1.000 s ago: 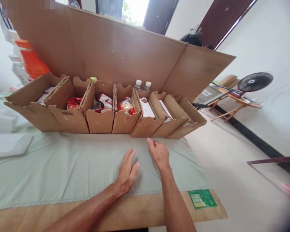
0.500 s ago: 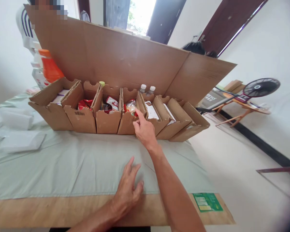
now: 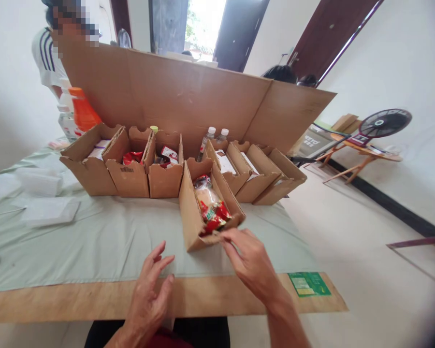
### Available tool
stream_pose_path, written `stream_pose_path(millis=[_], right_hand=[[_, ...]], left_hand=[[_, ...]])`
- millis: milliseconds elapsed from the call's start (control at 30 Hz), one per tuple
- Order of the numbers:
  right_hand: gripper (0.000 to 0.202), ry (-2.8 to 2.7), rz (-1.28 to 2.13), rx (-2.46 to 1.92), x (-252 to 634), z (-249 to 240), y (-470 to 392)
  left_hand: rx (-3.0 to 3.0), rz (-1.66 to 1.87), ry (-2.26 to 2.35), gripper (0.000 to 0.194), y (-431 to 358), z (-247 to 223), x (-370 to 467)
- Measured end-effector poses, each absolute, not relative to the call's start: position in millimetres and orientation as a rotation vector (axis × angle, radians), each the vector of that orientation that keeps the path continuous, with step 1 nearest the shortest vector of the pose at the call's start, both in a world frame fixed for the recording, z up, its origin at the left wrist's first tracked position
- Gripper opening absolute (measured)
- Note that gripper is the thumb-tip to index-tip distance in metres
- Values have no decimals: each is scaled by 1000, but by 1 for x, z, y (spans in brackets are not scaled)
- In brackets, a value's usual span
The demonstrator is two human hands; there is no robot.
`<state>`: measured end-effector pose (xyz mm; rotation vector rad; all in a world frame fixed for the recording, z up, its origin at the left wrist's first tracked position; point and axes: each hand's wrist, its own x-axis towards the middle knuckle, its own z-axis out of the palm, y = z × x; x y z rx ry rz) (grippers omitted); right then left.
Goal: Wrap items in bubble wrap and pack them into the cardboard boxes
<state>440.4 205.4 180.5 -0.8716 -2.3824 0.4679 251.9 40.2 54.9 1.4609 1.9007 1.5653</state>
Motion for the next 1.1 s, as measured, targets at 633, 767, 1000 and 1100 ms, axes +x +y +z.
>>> stream_pose_path(millis=[633, 767, 1000, 1100], right_hand=[[42, -1656, 857, -1453, 533, 79, 165], [51, -1689, 1030, -1255, 494, 81, 211], [50, -1618, 1120, -1151, 450, 65, 258], [37, -1634, 1136, -1225, 452, 54, 257]], left_hand=[[1201, 1453, 1655, 74, 91, 56, 281], [1121, 1548, 1647, 69, 104, 61, 257], [1018, 1605, 1772, 72, 132, 45, 227], [956, 1545, 1881, 62, 131, 28, 226]])
